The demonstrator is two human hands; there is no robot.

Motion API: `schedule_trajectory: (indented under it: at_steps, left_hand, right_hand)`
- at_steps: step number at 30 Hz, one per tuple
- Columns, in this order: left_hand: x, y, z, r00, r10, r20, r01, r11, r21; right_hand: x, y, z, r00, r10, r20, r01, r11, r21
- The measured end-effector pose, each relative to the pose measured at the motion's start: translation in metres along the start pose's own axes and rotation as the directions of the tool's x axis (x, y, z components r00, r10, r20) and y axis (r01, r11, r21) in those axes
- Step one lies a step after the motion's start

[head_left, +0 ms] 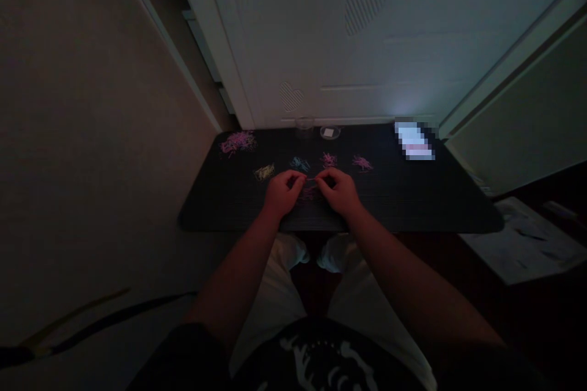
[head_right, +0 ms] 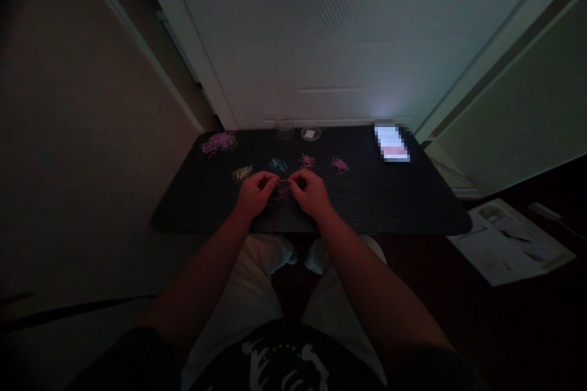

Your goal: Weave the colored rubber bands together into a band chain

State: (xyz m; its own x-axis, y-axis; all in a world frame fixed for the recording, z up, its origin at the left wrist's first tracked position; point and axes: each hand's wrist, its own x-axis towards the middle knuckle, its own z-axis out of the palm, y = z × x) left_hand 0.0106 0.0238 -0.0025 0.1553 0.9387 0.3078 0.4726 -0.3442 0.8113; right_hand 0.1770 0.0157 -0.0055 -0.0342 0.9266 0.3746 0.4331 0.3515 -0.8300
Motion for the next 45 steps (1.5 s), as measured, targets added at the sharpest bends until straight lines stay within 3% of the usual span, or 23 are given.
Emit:
schedule_trajectory:
  at_steps: [14, 45]
  left_hand:
    - [-0.0013, 0.0013, 0.0020, 0.998, 0.046, 0.042, -0.050, 0.995, 0.081]
    - [-0.0006, -0.0004, -0.0008, 0.997, 0.020, 0.071, -0.023, 0.999, 0.038]
  right_hand:
    - [-0.0008, -0.0016, 0.0009, 0.999, -0.047, 0.022, 0.047, 0.998, -0.034]
    - [-0.0007, -0.0014, 0.0029, 0.997, -0.035, 0.066, 0.036, 0.999, -0.012]
